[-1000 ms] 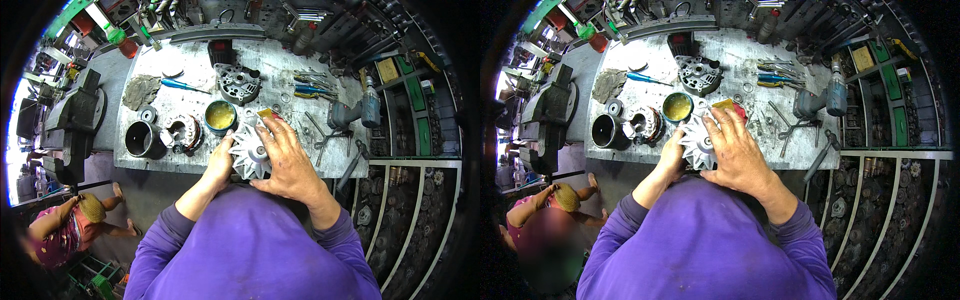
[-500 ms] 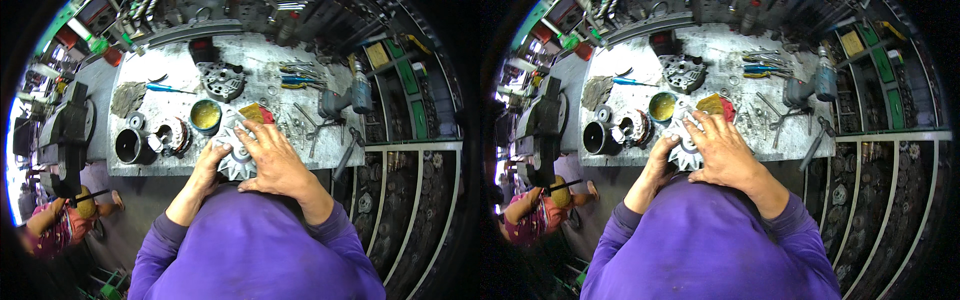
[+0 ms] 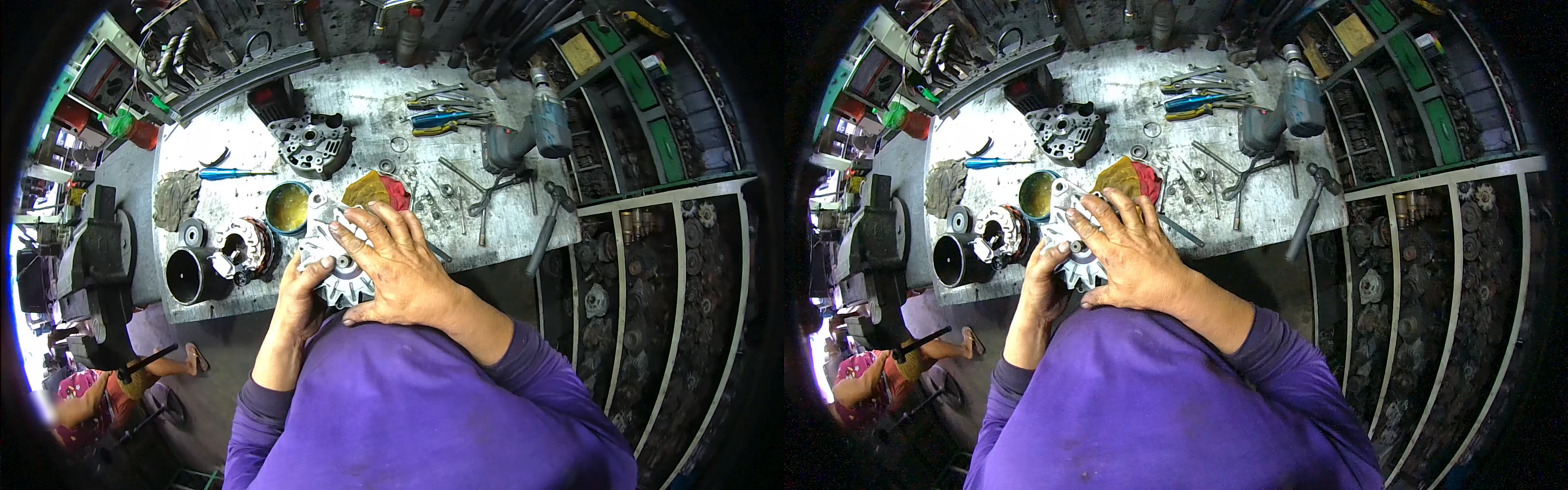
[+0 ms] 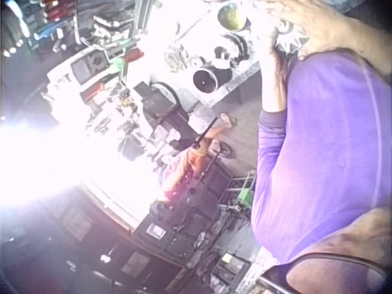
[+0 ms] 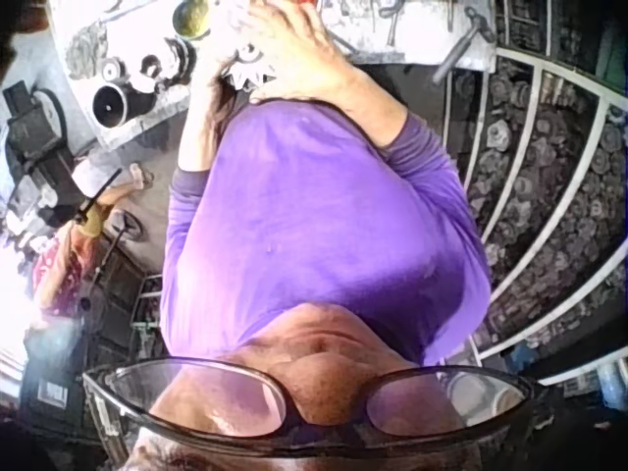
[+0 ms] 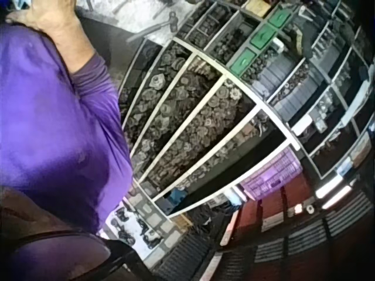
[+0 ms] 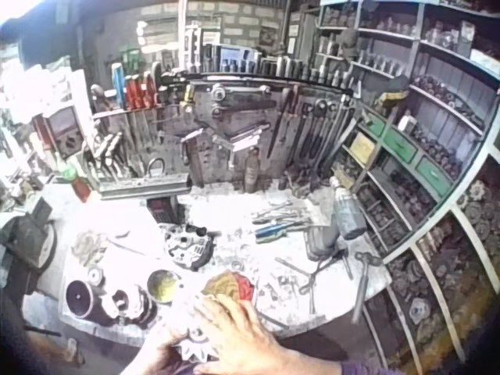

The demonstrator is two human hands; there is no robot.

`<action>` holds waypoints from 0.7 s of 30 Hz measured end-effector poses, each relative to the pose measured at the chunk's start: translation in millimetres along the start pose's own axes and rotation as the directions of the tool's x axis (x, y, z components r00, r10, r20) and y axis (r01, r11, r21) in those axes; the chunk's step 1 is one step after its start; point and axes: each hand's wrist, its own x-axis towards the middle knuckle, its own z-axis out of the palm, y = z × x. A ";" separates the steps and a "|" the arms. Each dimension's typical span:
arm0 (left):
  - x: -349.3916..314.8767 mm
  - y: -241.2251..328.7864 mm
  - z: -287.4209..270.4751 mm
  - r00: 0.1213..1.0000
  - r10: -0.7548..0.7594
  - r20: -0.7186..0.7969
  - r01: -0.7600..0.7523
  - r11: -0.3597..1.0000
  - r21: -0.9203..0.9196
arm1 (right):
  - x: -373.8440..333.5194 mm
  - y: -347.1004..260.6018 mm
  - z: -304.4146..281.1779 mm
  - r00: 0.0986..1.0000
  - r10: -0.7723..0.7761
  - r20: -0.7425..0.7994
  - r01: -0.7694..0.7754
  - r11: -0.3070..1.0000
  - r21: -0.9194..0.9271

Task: The person assembles mechanical components on a workbench, using a screwdriver to tighten parts and a power drill to secure a nut. They handle gears, bearings, and a housing, applying grease and wiping parts with a cloth during the process.

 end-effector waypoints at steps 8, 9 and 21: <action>1.9 -3.9 5.6 0.998 0.038 -0.054 -0.031 0.992 0.121 | -2.1 -19.4 3.3 0.972 0.234 -0.019 -0.234 0.969 -0.076; 2.1 -4.1 5.1 0.998 0.032 -0.050 -0.026 0.992 0.124 | -5.8 -13.6 -3.5 0.981 0.194 -0.021 -0.194 0.980 -0.041; 8.2 -8.4 -2.9 0.999 0.029 -0.042 -0.026 0.998 0.055 | -37.0 211.6 13.1 0.799 0.601 -0.038 -0.598 0.786 -0.156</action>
